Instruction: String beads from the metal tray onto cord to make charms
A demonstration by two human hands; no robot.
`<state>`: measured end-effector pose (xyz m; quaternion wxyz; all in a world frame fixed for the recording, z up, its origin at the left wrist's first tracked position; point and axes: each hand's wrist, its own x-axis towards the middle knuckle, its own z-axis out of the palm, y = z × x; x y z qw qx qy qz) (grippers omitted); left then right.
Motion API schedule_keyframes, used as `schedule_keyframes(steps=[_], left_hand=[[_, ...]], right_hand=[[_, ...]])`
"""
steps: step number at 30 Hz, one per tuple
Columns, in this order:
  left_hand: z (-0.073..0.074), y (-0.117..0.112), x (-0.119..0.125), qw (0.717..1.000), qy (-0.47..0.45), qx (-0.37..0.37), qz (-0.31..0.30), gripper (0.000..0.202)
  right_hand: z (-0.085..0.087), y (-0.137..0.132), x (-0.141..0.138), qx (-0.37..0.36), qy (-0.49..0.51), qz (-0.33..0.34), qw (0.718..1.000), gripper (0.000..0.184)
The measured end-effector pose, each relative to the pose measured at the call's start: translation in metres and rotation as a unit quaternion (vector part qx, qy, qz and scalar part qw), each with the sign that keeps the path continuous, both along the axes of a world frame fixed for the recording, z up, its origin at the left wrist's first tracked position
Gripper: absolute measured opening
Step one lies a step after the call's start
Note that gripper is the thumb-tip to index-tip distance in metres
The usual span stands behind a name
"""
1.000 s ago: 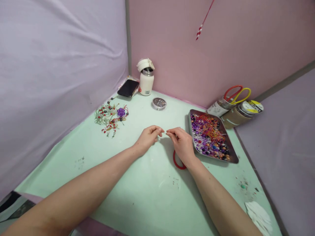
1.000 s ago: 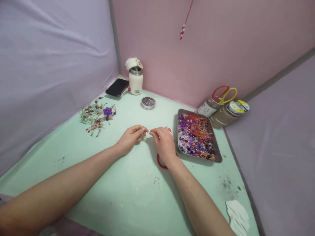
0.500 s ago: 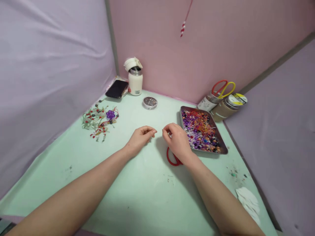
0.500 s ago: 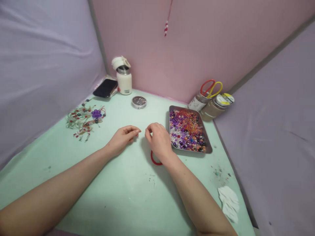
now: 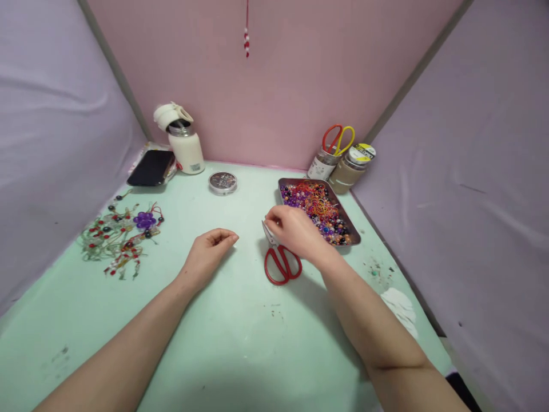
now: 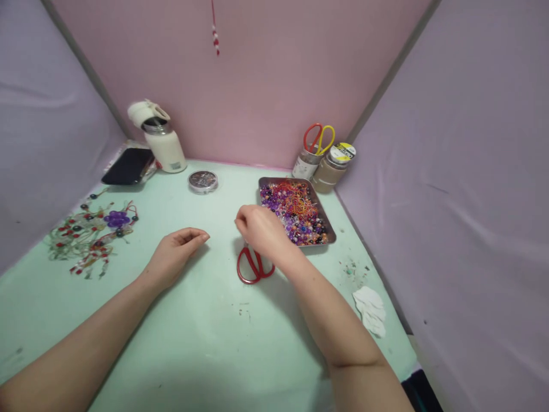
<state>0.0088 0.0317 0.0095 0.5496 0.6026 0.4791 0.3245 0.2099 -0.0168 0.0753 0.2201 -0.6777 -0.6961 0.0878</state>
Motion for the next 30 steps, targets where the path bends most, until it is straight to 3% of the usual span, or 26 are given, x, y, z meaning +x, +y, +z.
schedule_keyframes(steps=[4,7,10,14,19,30], left_hand=[[-0.001,0.001,0.000,1.000,0.015,-0.005,0.007,0.032],[-0.001,0.002,0.000,1.000,0.027,-0.007,0.013,0.034],[-0.001,0.002,0.001,0.999,0.029,-0.013,0.020,0.036],[-0.001,0.003,0.001,0.999,0.025,-0.018,0.030,0.037],[-0.001,0.003,0.000,0.999,0.028,-0.030,0.022,0.037],[0.000,0.002,0.000,0.999,0.023,-0.033,0.025,0.036]], right_hand=[[0.016,-0.003,0.050,0.016,-0.029,-0.053,0.998,0.016],[0.017,-0.005,0.079,-0.032,-0.073,-0.079,0.994,0.014],[0.009,-0.004,0.092,-0.100,-0.100,-0.062,0.988,0.017],[-0.005,0.003,0.094,-0.155,-0.101,-0.049,0.982,0.018],[-0.017,0.009,0.090,-0.173,-0.109,-0.064,0.977,0.016],[-0.018,0.011,0.070,-0.189,-0.194,-0.091,0.958,0.014]])
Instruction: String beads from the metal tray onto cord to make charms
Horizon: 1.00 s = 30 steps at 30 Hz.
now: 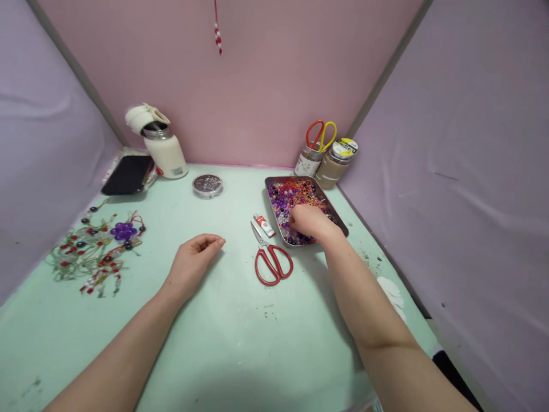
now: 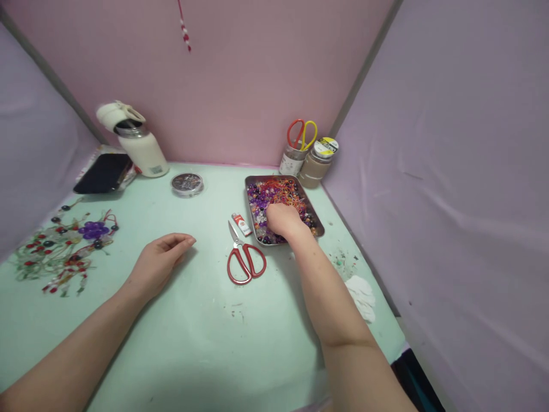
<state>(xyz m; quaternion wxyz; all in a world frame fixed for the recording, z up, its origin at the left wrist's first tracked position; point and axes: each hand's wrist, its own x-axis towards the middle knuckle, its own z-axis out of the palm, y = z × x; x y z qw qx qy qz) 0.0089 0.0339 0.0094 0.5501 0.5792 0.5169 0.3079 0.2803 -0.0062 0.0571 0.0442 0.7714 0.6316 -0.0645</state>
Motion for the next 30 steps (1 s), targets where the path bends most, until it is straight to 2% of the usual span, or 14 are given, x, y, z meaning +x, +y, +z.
schedule_keyframes(steps=[12,16,19,21,24,27,30], left_hand=[[-0.003,0.001,0.000,1.000,-0.008,0.003,-0.002,0.038],[-0.006,0.003,-0.001,1.000,-0.004,0.007,0.001,0.037],[-0.005,0.002,0.000,1.000,-0.008,0.020,-0.003,0.035],[-0.004,0.000,0.001,1.000,-0.015,0.026,-0.004,0.034],[-0.003,-0.002,0.002,1.000,-0.023,0.019,-0.006,0.033],[-0.002,-0.003,0.003,0.999,-0.041,0.016,0.000,0.031],[-0.001,-0.003,0.002,0.998,-0.049,0.022,0.011,0.030]], right_hand=[[-0.001,0.003,-0.004,-0.041,-0.026,-0.011,0.999,0.024],[0.006,-0.001,-0.004,-0.038,-0.030,-0.019,0.999,0.021],[0.017,-0.007,-0.002,-0.011,-0.033,-0.022,0.999,0.018],[0.025,-0.011,-0.002,0.051,-0.018,-0.018,0.998,0.015],[0.033,-0.014,-0.012,0.148,0.062,0.012,0.987,0.014],[0.032,-0.014,-0.036,0.220,0.211,0.060,0.951,0.019],[0.018,-0.011,-0.066,0.213,0.358,0.083,0.905,0.017]])
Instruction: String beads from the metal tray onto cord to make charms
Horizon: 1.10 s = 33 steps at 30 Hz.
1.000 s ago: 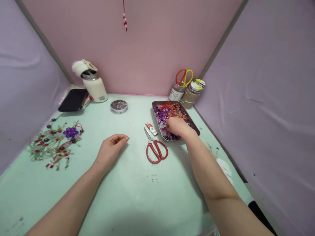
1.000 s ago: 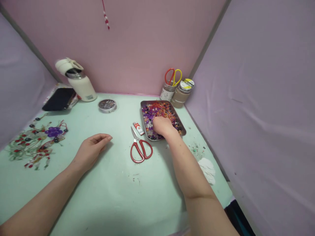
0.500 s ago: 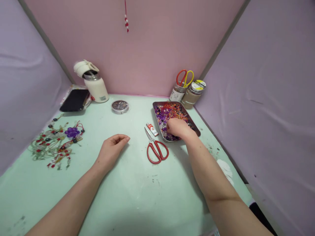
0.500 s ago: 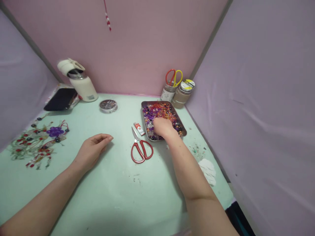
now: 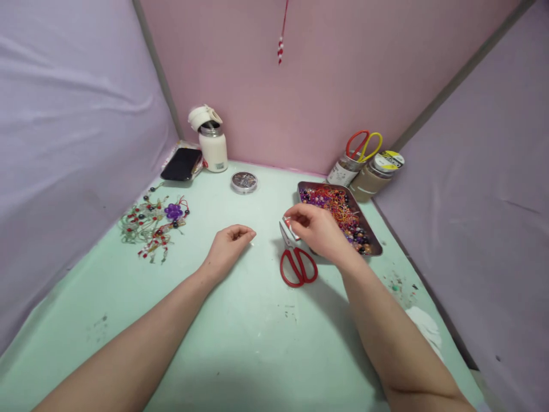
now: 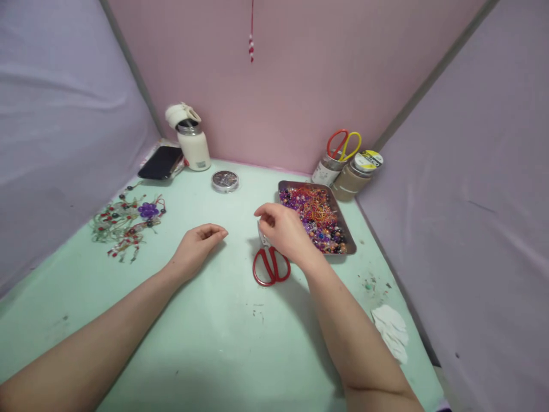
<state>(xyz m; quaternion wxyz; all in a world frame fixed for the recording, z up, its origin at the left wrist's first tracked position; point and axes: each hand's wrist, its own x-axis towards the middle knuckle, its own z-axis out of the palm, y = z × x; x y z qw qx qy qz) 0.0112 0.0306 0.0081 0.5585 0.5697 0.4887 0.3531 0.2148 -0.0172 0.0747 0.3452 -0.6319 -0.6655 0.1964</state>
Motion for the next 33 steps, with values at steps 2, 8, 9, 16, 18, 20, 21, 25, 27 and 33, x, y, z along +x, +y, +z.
schedule_keyframes(steps=[2,8,9,16,18,20,21,25,27,33], left_hand=[[0.001,0.000,0.000,1.000,-0.003,0.010,0.008,0.028],[0.003,0.001,-0.001,0.998,-0.016,0.048,0.030,0.024],[0.003,0.000,-0.001,0.998,-0.015,0.054,0.034,0.023],[0.005,-0.001,-0.002,0.993,0.008,0.098,0.069,0.021],[0.006,-0.002,-0.002,0.991,0.010,0.108,0.075,0.021],[0.006,-0.004,-0.003,0.990,0.009,0.118,0.075,0.021],[0.006,-0.004,-0.003,0.989,0.010,0.123,0.075,0.021],[0.006,-0.005,-0.002,0.987,0.021,0.138,0.073,0.019],[0.005,-0.005,-0.002,0.988,0.023,0.138,0.072,0.019],[0.005,-0.005,-0.002,0.987,0.028,0.140,0.075,0.019]], right_hand=[[-0.014,0.004,-0.016,-0.032,0.122,0.012,0.992,0.011],[-0.049,0.013,-0.037,-0.126,0.407,-0.004,0.905,0.017],[-0.053,0.013,-0.037,-0.132,0.432,-0.006,0.892,0.019],[-0.062,0.016,-0.036,-0.155,0.512,-0.017,0.845,0.025],[-0.062,0.016,-0.037,-0.159,0.520,-0.018,0.839,0.026],[-0.061,0.016,-0.037,-0.162,0.529,-0.018,0.833,0.027],[-0.061,0.016,-0.037,-0.165,0.535,-0.018,0.829,0.028],[-0.061,0.016,-0.037,-0.177,0.555,-0.012,0.813,0.028],[-0.062,0.016,-0.037,-0.183,0.559,-0.005,0.809,0.028],[-0.063,0.015,-0.037,-0.188,0.568,0.011,0.801,0.026]])
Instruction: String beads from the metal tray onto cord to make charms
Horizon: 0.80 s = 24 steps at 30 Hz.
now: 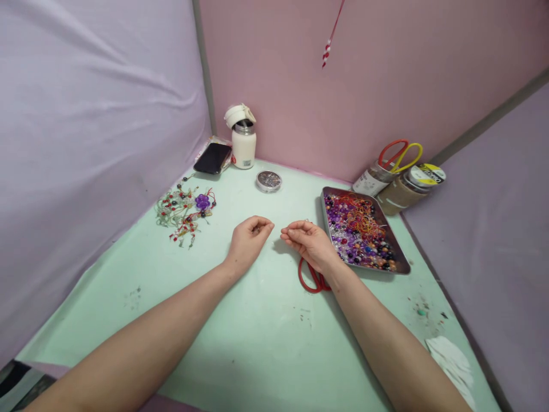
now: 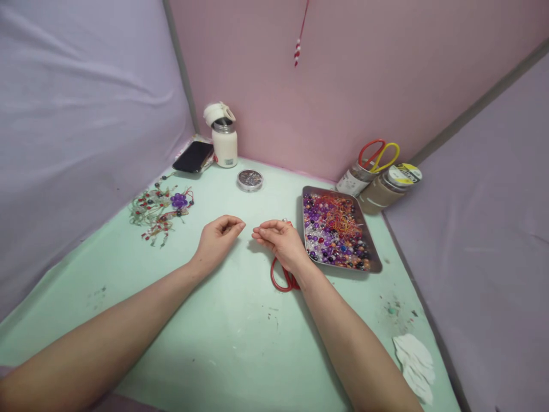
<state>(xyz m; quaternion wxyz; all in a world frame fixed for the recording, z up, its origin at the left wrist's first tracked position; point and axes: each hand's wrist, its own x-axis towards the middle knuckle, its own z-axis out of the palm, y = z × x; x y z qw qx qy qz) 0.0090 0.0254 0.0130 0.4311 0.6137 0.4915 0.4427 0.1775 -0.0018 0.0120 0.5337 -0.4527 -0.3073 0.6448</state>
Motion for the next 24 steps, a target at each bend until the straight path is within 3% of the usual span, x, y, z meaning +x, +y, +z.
schedule_keyframes(steps=[24], left_hand=[[0.0009,-0.0020,-0.0007,0.998,0.038,0.044,-0.006,0.018]], right_hand=[[-0.0040,0.0007,0.0008,0.000,0.001,0.000,1.000,0.025]])
